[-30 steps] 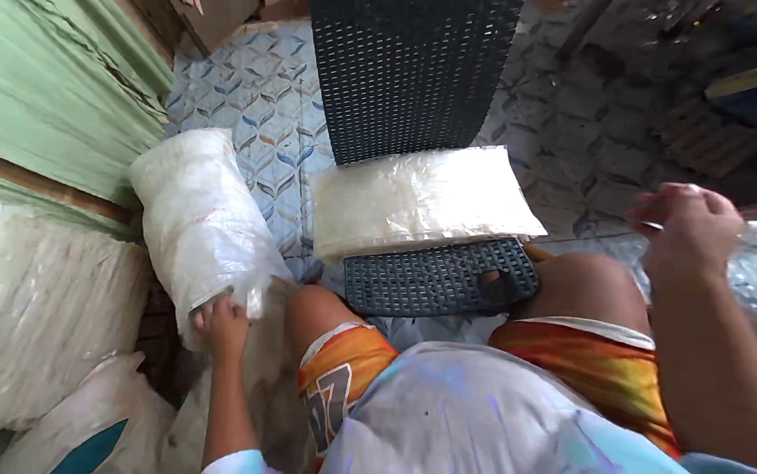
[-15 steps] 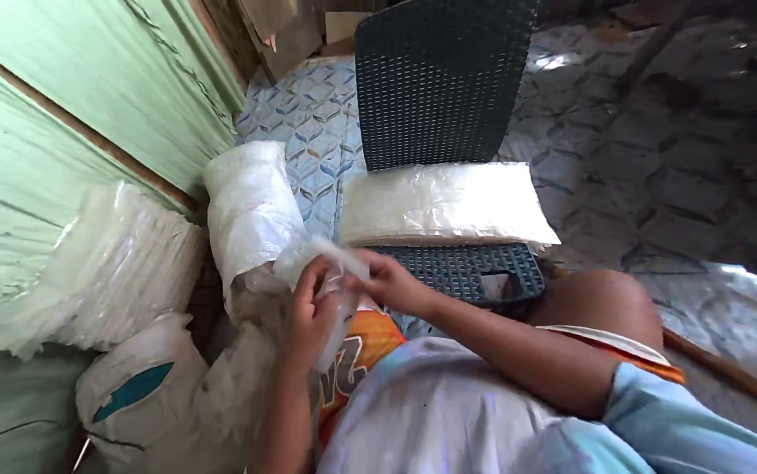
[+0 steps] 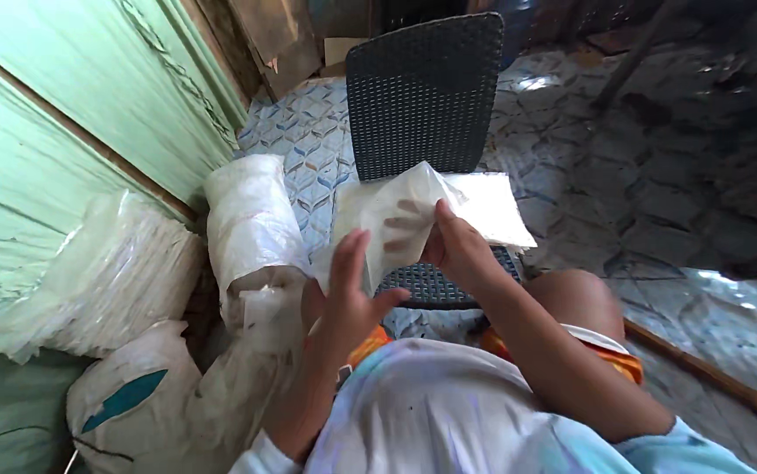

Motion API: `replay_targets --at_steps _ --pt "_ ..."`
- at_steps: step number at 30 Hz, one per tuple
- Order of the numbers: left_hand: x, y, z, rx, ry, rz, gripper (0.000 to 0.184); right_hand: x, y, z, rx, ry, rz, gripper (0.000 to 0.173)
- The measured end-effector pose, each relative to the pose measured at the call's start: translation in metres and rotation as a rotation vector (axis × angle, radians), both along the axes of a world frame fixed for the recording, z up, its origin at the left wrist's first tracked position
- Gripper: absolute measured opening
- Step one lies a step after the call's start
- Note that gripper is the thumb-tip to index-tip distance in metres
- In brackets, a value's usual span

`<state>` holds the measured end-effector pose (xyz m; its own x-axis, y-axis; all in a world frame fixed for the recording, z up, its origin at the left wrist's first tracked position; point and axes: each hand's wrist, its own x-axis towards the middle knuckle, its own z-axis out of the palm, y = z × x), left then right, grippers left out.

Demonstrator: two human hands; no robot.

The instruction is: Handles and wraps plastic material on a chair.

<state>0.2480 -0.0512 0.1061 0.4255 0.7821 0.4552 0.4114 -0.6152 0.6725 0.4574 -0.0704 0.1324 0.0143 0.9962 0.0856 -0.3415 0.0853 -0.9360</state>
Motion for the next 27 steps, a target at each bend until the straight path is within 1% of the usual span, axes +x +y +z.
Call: replay_targets --at_steps 1,2,3,4,5,6,7,8,10,11,12,13,14,15,16,17,18,19,20,21,22,24,25,26,27 --pt "0.02 -0.003 0.007 0.069 -0.07 -0.049 0.071 -0.006 -0.003 0.002 0.02 -0.055 0.011 0.061" --pt "0.034 -0.003 0.012 0.105 -0.153 -0.064 0.049 -0.01 -0.006 0.003 0.035 -0.094 0.008 0.059" --pt "0.041 0.0 0.016 0.09 -0.265 -0.061 0.026 -0.01 -0.007 0.002 0.044 -0.111 0.005 0.059" --pt "0.041 0.006 0.02 0.031 -0.377 -0.063 0.013 -0.003 -0.008 0.002 0.047 -0.124 0.001 0.059" --pt "0.035 0.015 0.026 -0.046 -0.46 -0.053 0.01 0.01 -0.008 0.0 0.049 -0.161 -0.026 0.059" --pt "0.025 0.024 0.034 -0.088 -0.484 -0.022 0.012 0.028 -0.007 -0.003 0.054 -0.233 -0.079 0.059" --pt "0.015 0.035 0.04 -0.05 -0.459 0.023 0.013 0.046 -0.007 -0.006 0.057 -0.36 -0.172 0.054" --pt "0.008 0.043 0.047 0.04 -0.397 0.057 0.015 0.061 -0.009 -0.007 0.05 -0.506 -0.277 0.045" --pt "0.009 0.052 0.059 0.209 -0.241 0.06 0.015 0.073 -0.012 -0.003 0.08 -0.697 -0.509 0.029" --pt "0.014 0.054 0.065 0.268 -0.16 0.031 0.015 0.076 -0.016 0.004 0.144 -0.798 -0.586 0.04" --pt "0.022 0.055 0.071 0.308 -0.101 -0.021 0.014 0.077 -0.019 0.016 0.218 -0.907 -0.612 0.066" --pt "0.032 0.055 0.077 0.328 -0.082 -0.085 0.013 0.073 -0.021 0.03 0.302 -1.019 -0.609 0.087" --pt "0.045 0.053 0.083 0.318 -0.114 -0.147 0.013 0.067 -0.02 0.043 0.404 -1.134 -0.571 0.09" --pt "0.059 0.05 0.087 0.261 -0.205 -0.211 0.015 0.061 -0.016 0.053 0.511 -1.232 -0.504 0.073" --pt "0.071 0.045 0.089 0.162 -0.32 -0.268 0.023 0.057 -0.01 0.06 0.606 -1.296 -0.441 0.044" --pt "0.079 0.043 0.087 0.046 -0.377 -0.324 0.039 0.054 -0.003 0.067 0.657 -1.311 -0.389 0.027" --pt "0.083 0.043 0.082 -0.072 -0.339 -0.356 0.058 0.057 0.003 0.076 0.663 -1.294 -0.355 0.025" --pt "0.085 0.047 0.072 -0.173 -0.249 -0.324 0.063 0.064 0.008 0.086 0.648 -1.269 -0.356 0.028" --pt "0.086 0.054 0.057 -0.237 -0.107 -0.241 0.054 0.074 0.011 0.097 0.64 -1.25 -0.398 0.03" --pt "0.084 0.066 0.038 -0.252 0.059 -0.184 0.038 0.086 0.014 0.105 0.628 -1.227 -0.463 0.031" --pt "0.077 0.079 0.019 -0.24 0.222 -0.156 0.031 0.1 0.016 0.108 0.612 -1.195 -0.543 0.032" --pt "0.045 0.103 -0.014 -0.263 0.456 -0.095 0.035 0.131 0.022 0.1 0.533 -1.107 -0.7 0.034" --pt "0.024 0.113 -0.027 -0.322 0.505 -0.079 0.037 0.146 0.024 0.091 0.467 -1.053 -0.769 0.035" --pt "0.003 0.121 -0.037 -0.389 0.476 -0.07 0.035 0.162 0.026 0.081 0.401 -1.001 -0.824 0.036" --pt "-0.016 0.126 -0.042 -0.459 0.385 -0.064 0.032 0.176 0.029 0.069 0.344 -0.954 -0.857 0.036"
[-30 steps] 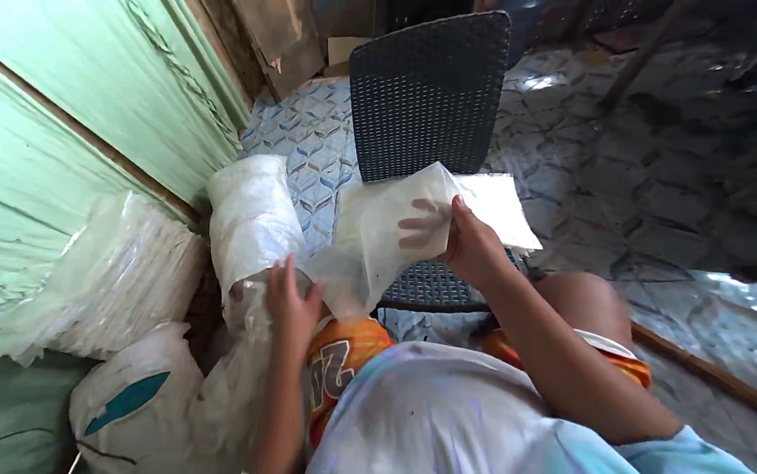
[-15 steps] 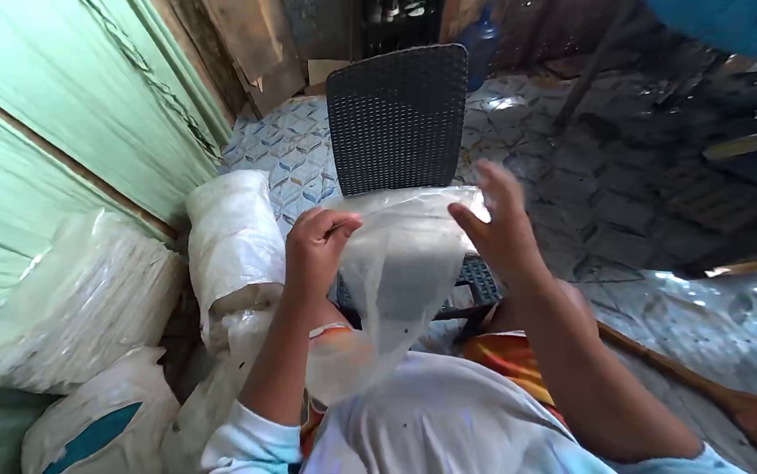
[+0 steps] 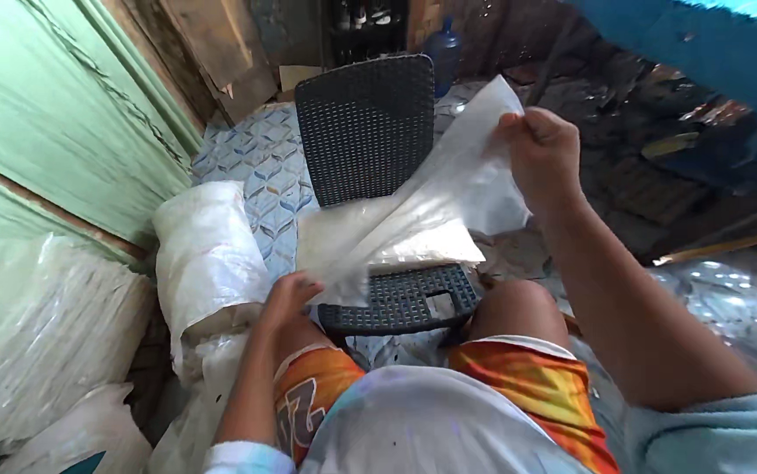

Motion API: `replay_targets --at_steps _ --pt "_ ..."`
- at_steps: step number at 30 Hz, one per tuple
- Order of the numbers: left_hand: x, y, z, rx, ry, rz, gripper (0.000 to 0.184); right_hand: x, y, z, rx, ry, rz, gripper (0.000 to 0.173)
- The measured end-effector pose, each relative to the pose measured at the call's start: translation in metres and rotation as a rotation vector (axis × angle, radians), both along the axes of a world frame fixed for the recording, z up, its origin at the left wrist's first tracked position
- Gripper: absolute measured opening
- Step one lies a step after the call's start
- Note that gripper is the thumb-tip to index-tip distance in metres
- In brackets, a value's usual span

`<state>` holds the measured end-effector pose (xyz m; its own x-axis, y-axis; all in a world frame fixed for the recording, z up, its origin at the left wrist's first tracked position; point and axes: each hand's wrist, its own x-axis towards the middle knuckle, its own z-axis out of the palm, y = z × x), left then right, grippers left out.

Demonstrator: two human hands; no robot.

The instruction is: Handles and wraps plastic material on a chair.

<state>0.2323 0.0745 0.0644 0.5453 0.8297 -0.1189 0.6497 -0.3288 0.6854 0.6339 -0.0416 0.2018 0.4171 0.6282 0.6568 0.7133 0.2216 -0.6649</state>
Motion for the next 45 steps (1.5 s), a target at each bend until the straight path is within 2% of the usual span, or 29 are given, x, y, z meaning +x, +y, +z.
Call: replay_targets --at_steps 2,4,5,6,7,9,10,12,15,18,20,22,26,30,33,35,37,38,40,42,43,45 --pt "-0.032 0.006 -0.001 -0.091 -0.238 0.129 0.027 0.017 0.007 -0.026 -0.037 0.161 -0.021 0.037" --pt "-0.045 0.006 -0.004 -0.186 -0.704 0.286 0.03 0.022 0.016 -0.052 -0.103 0.39 -0.033 0.036" --pt "-0.041 0.005 -0.005 -0.271 -0.933 0.301 0.041 0.022 0.021 -0.064 -0.145 0.491 -0.038 0.036" --pt "-0.033 0.004 -0.006 -0.342 -1.044 0.279 0.048 0.02 0.027 -0.074 -0.188 0.58 -0.047 0.037" --pt "-0.02 0.003 -0.004 -0.385 -1.042 0.277 0.041 0.019 0.033 -0.085 -0.226 0.645 -0.06 0.037" --pt "0.006 0.012 0.003 -0.382 -0.901 0.347 0.025 0.026 0.042 -0.108 -0.308 0.674 -0.1 0.041" --pt "0.018 0.021 0.007 -0.318 -0.783 0.431 0.024 0.034 0.047 -0.12 -0.351 0.634 -0.14 0.045" --pt "0.036 0.043 0.014 -0.126 -0.536 0.57 0.031 0.048 0.056 -0.139 -0.428 0.53 -0.212 0.049" --pt "0.051 0.082 0.015 0.135 -0.292 0.614 0.042 0.061 0.072 -0.137 -0.529 0.431 -0.28 0.053" --pt "0.064 0.123 0.005 0.146 -0.205 0.57 0.049 0.078 0.095 -0.137 -0.65 0.337 -0.293 0.054" --pt "0.073 0.147 -0.017 0.082 -0.118 0.542 0.053 0.092 0.112 -0.154 -0.757 0.297 -0.295 0.052" --pt "0.079 0.166 -0.053 0.048 0.038 0.559 0.057 0.103 0.124 -0.185 -0.887 0.25 -0.305 0.054" --pt "0.088 0.167 -0.126 -0.009 0.38 0.537 0.056 0.098 0.133 -0.254 -1.128 0.114 -0.319 0.055" --pt "0.096 0.17 -0.156 -0.134 0.475 0.462 0.055 0.093 0.139 -0.29 -1.189 0.09 -0.297 0.056" --pt "0.073 0.189 -0.153 -0.29 0.311 0.378 0.055 0.118 0.137 -0.298 -1.109 0.232 -0.203 0.054" --pt "0.042 0.191 -0.132 -0.387 0.147 0.426 0.053 0.138 0.122 -0.287 -0.918 0.475 -0.172 0.051" --pt "-0.005 0.179 -0.118 -0.362 0.119 0.477 0.053 0.149 0.092 -0.267 -0.728 0.66 -0.205 0.054" --pt "-0.035 0.166 -0.118 -0.313 0.204 0.457 0.055 0.151 0.073 -0.255 -0.629 0.714 -0.26 0.057" --pt "-0.091 0.128 -0.122 -0.25 0.508 0.371 0.074 0.143 0.035 -0.234 -0.424 0.757 -0.399 0.055" --pt "-0.132 0.082 -0.134 -0.332 0.824 0.278 0.09 0.128 0.006 -0.219 -0.288 0.791 -0.52 0.049" --pt "-0.153 0.062 -0.147 -0.348 0.912 0.261 0.086 0.119 -0.004 -0.214 -0.256 0.817 -0.57 0.045" --pt "-0.194 0.04 -0.174 -0.319 0.903 0.297 0.042 0.097 -0.014 -0.202 -0.214 0.86 -0.61 0.038"
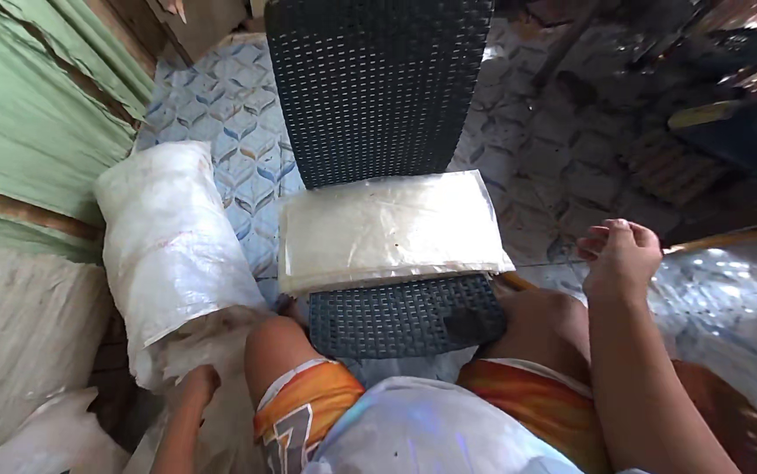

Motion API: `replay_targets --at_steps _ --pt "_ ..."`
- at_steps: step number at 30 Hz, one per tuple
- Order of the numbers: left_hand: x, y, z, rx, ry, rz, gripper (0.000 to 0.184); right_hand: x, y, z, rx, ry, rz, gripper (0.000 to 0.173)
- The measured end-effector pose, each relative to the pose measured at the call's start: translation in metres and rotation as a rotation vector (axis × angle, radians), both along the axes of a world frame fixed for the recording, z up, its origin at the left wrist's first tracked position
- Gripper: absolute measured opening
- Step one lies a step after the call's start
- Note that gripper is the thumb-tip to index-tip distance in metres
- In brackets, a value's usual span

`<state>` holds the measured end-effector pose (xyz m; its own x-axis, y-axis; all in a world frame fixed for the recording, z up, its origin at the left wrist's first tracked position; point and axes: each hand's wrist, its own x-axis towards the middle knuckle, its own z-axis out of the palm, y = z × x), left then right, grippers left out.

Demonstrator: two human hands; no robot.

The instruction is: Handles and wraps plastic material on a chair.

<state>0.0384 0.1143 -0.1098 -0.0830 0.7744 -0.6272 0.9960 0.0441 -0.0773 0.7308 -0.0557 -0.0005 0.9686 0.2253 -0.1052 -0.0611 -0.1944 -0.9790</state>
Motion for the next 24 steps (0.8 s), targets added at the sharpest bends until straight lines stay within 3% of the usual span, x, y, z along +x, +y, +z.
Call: replay_targets --at_steps 1,3,4,5,6,7,8,10,11,13,14,17,20,24 --pt "-0.008 -0.002 0.004 0.046 -0.047 0.055 0.03 -0.012 -0.001 0.008 0.028 -0.002 0.013 0.037" --pt "-0.01 -0.006 0.024 0.189 -0.118 0.145 0.034 -0.039 0.001 0.024 0.096 -0.045 0.111 0.038" --pt "-0.013 -0.014 0.024 0.244 -0.129 0.178 0.049 -0.053 0.001 0.031 0.134 -0.074 0.184 0.038" --pt "-0.017 -0.025 0.018 0.276 -0.131 0.256 0.078 -0.067 0.003 0.039 0.168 -0.097 0.26 0.036" --pt "-0.023 -0.038 0.007 0.323 -0.136 0.393 0.102 -0.081 0.004 0.047 0.202 -0.113 0.336 0.035" --pt "-0.028 -0.053 -0.007 0.409 -0.179 0.574 0.113 -0.095 0.004 0.054 0.238 -0.125 0.408 0.033" --pt "-0.027 -0.068 -0.02 0.494 -0.276 0.778 0.109 -0.107 0.002 0.059 0.272 -0.131 0.47 0.031" --pt "-0.01 -0.1 -0.047 0.485 -0.59 1.095 0.07 -0.125 -0.007 0.068 0.308 -0.152 0.58 0.031" --pt "-0.003 -0.109 -0.064 0.405 -0.726 1.159 0.055 -0.127 -0.015 0.069 0.297 -0.158 0.63 0.032" --pt "0.007 -0.116 -0.079 0.262 -0.935 1.191 0.055 -0.124 -0.035 0.065 0.226 -0.149 0.699 0.036" --pt "0.016 -0.117 -0.077 0.311 -0.911 1.152 0.056 -0.118 -0.045 0.063 0.189 -0.139 0.705 0.037" --pt "0.04 -0.113 -0.021 0.672 -0.744 0.997 0.054 -0.109 -0.069 0.064 0.143 -0.157 0.61 0.029" --pt "0.053 -0.116 0.07 0.988 -0.904 0.789 0.044 -0.13 -0.075 0.076 0.124 -0.23 0.597 0.03" --pt "0.095 -0.15 0.182 1.131 -1.106 0.432 0.034 -0.208 -0.049 0.099 0.116 -0.379 1.069 0.047"
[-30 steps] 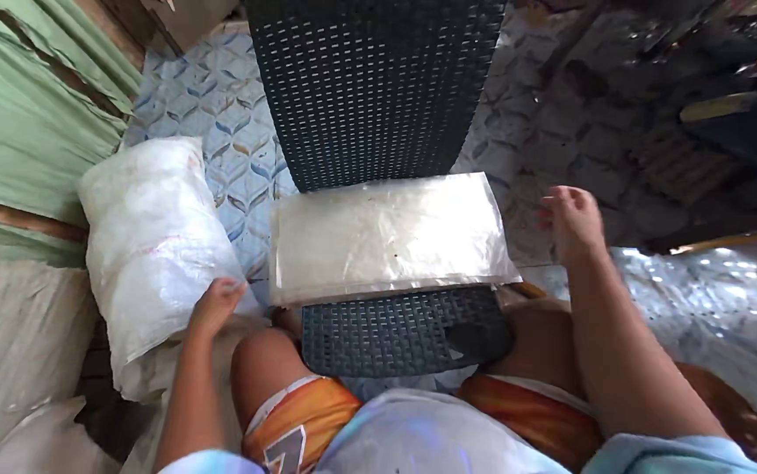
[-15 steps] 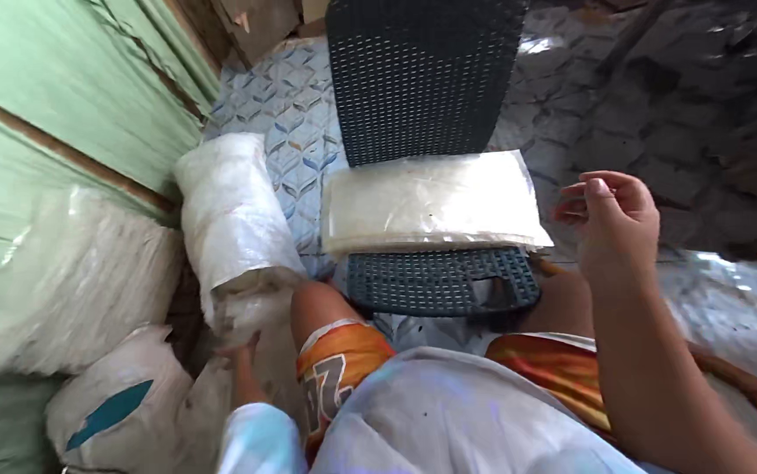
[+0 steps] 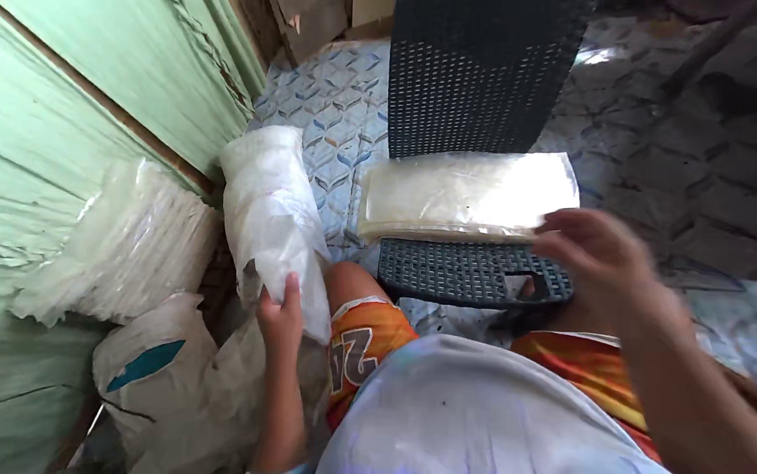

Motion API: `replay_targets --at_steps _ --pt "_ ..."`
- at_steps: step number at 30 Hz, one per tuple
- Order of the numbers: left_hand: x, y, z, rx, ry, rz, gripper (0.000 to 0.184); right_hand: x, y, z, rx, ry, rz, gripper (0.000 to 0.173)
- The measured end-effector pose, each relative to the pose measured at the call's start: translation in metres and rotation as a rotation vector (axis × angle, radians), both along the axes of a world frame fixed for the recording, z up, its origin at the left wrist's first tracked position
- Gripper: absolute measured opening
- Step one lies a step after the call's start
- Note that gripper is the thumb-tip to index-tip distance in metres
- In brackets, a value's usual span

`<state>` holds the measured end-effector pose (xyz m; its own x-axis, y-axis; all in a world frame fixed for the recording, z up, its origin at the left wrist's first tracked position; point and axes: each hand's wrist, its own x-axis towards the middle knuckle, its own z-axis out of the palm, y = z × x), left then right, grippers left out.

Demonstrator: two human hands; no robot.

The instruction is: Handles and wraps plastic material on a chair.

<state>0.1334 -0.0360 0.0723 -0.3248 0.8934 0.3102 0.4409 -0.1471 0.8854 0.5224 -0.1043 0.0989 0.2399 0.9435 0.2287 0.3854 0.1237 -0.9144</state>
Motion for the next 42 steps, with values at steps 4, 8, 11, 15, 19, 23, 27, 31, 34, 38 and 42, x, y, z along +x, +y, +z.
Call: replay_targets --at_steps 4,8,11,15,19,23,27,31,34,38,42 --pt "0.043 -0.047 0.057 0.1 -0.202 -0.472 0.023 -0.085 0.044 0.016 0.205 -0.175 0.474 0.101" --pt "0.04 -0.062 0.094 0.102 -0.393 -0.476 0.04 -0.101 0.072 0.036 0.28 -0.105 0.701 0.04" --pt "0.013 -0.046 0.108 0.194 -0.431 -0.383 0.045 -0.081 0.067 0.042 0.236 -0.04 0.797 0.027" --pt "0.012 -0.032 0.062 0.11 -0.189 -0.332 0.027 -0.052 0.045 0.039 0.215 -0.054 0.708 0.031" --pt "0.021 -0.017 -0.012 -0.076 0.042 -0.228 0.027 -0.015 0.03 0.022 0.103 0.014 0.534 0.016" --pt "0.016 -0.025 -0.055 -0.504 0.123 -0.434 0.032 0.042 0.021 0.016 0.189 0.3 0.243 0.009" --pt "0.031 -0.036 -0.057 -0.739 0.566 -0.95 0.033 0.066 0.018 0.029 0.297 0.472 0.263 0.011" --pt "0.029 -0.01 0.004 -0.696 0.73 -0.887 0.045 0.057 0.023 0.038 0.309 0.441 0.385 0.015" --pt "0.036 0.001 0.066 -0.375 0.581 -0.705 0.043 0.045 0.023 0.05 0.37 0.463 0.449 0.016" --pt "0.11 -0.012 0.078 -0.128 0.019 -0.973 0.039 0.003 0.025 0.061 0.417 0.154 0.174 0.022" --pt "0.18 -0.021 0.061 -0.262 -0.44 -1.131 0.088 -0.052 0.015 0.05 0.021 0.573 0.21 0.038"
